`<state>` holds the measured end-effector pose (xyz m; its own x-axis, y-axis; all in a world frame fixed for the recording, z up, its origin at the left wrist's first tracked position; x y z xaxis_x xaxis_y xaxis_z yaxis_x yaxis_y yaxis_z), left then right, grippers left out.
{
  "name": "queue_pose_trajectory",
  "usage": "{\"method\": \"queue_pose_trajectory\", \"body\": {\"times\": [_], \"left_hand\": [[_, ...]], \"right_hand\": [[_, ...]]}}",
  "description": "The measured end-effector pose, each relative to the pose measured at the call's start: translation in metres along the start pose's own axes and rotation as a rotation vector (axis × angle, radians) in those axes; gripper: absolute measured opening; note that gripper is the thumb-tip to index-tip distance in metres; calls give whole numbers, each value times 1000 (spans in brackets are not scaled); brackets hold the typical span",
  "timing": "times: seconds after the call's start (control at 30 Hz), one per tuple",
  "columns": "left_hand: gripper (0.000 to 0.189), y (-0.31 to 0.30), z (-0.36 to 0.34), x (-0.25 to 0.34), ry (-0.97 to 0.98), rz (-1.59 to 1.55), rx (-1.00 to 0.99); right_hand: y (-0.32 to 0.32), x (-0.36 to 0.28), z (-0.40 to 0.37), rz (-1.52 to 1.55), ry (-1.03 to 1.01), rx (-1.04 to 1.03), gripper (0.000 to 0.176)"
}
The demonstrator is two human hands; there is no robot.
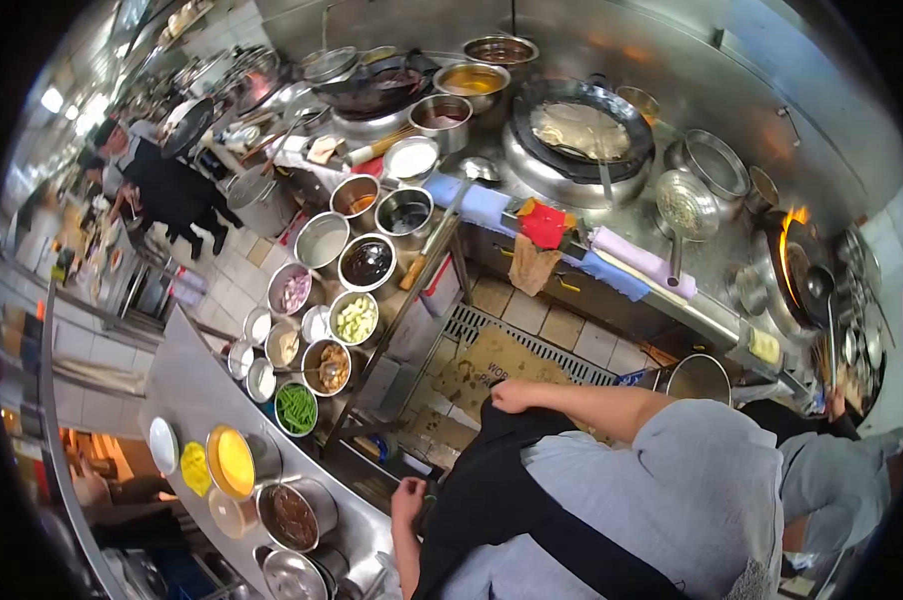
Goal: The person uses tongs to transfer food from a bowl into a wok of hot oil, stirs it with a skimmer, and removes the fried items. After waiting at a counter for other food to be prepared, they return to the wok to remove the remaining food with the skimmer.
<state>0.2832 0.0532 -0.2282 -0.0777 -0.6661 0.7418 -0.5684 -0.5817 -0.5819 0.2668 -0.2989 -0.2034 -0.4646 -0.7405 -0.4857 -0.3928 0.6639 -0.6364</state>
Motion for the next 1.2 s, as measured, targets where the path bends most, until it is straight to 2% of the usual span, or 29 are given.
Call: {"method": "queue_pose_trajectory", "body": {"times": [0.07,0.1,0.17,0.23,0.37,0.43,0.47,0.5,0.53,0.57,0.6,0.63,0.67,0.7,0.73,0.8,0.83,0.87,0.9,0.93,0.97,1.07,1.1,1.13,1.17,1.2], "left_hand": [[23,19,5,-2,-38,-15,-88],[22,32,9,-13,-73,-108,-91],[23,67,16,-70,-118,-222,-60],[25,102,23,-127,-131,-265,9],[33,114,27,-112,-195,-59,-44],[40,115,35,-92,-41,68,-47],[40,116,35,-84,-54,64,-49],[40,112,35,-73,-72,-114,43],[41,106,35,-58,-91,-293,143],[42,87,30,-4,-165,-254,190],[42,87,32,13,-183,-263,199],[41,83,33,24,-165,-276,247],[41,81,27,26,-150,-281,284],[38,86,24,21,-180,-329,317],[38,96,19,9,-190,-328,310],[35,131,9,-41,-347,-594,235],[29,148,8,-67,-276,-696,288],[27,169,11,-96,-325,-1107,205],[25,181,12,-94,-468,-1554,139],[23,192,11,-89,-674,-1868,59],[23,194,22,-99,-665,-1862,35],[21,175,34,-107,-715,-1513,87],[21,166,47,-104,-711,-1510,77],[21,150,66,-103,-581,-1052,-25],[20,136,87,-95,-438,-598,-115],[19,126,108,-85,-376,-738,69]], "right_hand": [[-16,-33,3,-127,-104,35,25],[-25,-46,4,-69,-166,75,25],[-39,-65,4,-5,-221,117,26],[-50,-73,3,46,-323,24,26],[-62,-37,2,-41,-304,55,26],[-75,-9,1,-55,-241,48,25],[-94,0,-4,-65,-187,76,25],[-119,6,-10,-79,-141,98,25],[-145,18,-9,-32,-136,181,25],[-182,37,-7,138,-70,295,21],[-231,53,-16,189,-78,589,17],[-281,66,-25,245,33,652,15],[-318,92,-32,297,102,955,15],[-352,123,-33,206,209,1160,18],[-382,127,-62,148,272,1331,19],[-405,161,-70,40,597,1420,28],[-412,178,-60,44,600,1429,28],[-408,210,-39,199,663,1337,35],[-408,231,-27,355,723,1244,43],[-413,244,-9,473,669,1096,45],[-425,248,0,444,673,1116,42],[-466,246,-5,354,708,1185,36],[-483,240,-11,287,723,1217,34],[-497,241,-17,286,727,1221,34],[-514,237,-23,122,638,1206,32],[-525,227,-31,-41,546,1187,30]]}}
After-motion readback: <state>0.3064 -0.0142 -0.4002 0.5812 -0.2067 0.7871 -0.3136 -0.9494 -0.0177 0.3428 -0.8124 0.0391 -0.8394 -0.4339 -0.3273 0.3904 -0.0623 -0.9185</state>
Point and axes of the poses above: each hand's wrist, its own z-axis towards the middle knuckle, its own y-axis out of the palm, x = y × z, the point moved 6 cm from there along z, towards the middle knuckle, and after that the axes turned 14 degrees about y, right-handed, at the moved point
